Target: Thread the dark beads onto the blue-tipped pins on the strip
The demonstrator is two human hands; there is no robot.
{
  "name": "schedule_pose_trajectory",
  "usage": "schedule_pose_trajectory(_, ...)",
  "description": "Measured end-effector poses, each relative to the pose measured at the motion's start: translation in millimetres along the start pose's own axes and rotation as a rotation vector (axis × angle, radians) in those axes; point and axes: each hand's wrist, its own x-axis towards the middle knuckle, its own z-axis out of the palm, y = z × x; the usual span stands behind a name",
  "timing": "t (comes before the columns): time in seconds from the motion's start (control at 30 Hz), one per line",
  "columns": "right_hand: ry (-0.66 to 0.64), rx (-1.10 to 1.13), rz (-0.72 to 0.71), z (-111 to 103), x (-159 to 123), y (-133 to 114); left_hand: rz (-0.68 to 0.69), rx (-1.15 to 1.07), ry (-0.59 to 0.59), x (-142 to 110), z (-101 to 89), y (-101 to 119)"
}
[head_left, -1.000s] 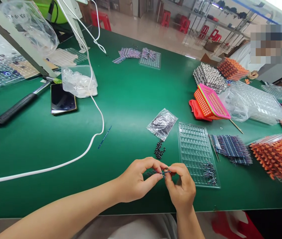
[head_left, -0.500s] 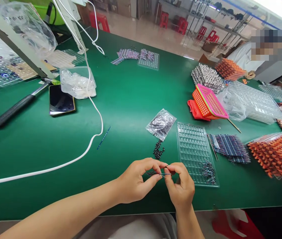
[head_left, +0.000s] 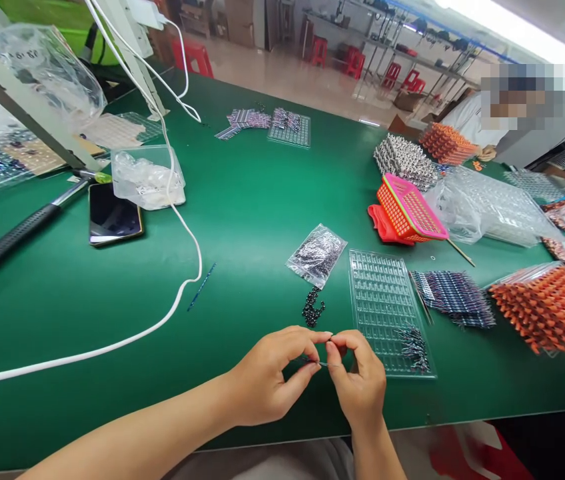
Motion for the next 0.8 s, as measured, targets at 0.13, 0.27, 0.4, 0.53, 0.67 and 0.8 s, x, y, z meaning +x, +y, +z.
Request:
schedule_pose_trajectory(0.13,-0.039,0.076,0.098,-1.3,-3.3,1.6,0.100,0.037,0.020,0.1,0.7,-2.9)
schedule_pose_trajectory(0.27,-0.059,0.159,0.165,-2.6,-7.3,4.4,0.178,0.077,0.023,0.0,1.6,-5.6)
schedule_pose_trajectory(0.4,-0.056,0.197,0.201,-2.4,-8.9,7.3,0.233,0.117,0.007,-0.6,2.9,-6.2)
schedule_pose_trajectory(0.53,-0.025,0.188,0.179,-1.2,-8.6,7.8,0.245,0.118,-0.011,-1.3,3.9,-5.2)
schedule_pose_trajectory(0.67,0.007,0.102,0.080,0.2,-6.2,5.6,0.196,0.066,0.014,-1.8,4.7,-3.9)
schedule_pose_trajectory(0.8,0.055,-0.020,-0.014,0.8,-3.8,3.1,0.101,-0.012,0.038,-0.9,3.5,-1.7)
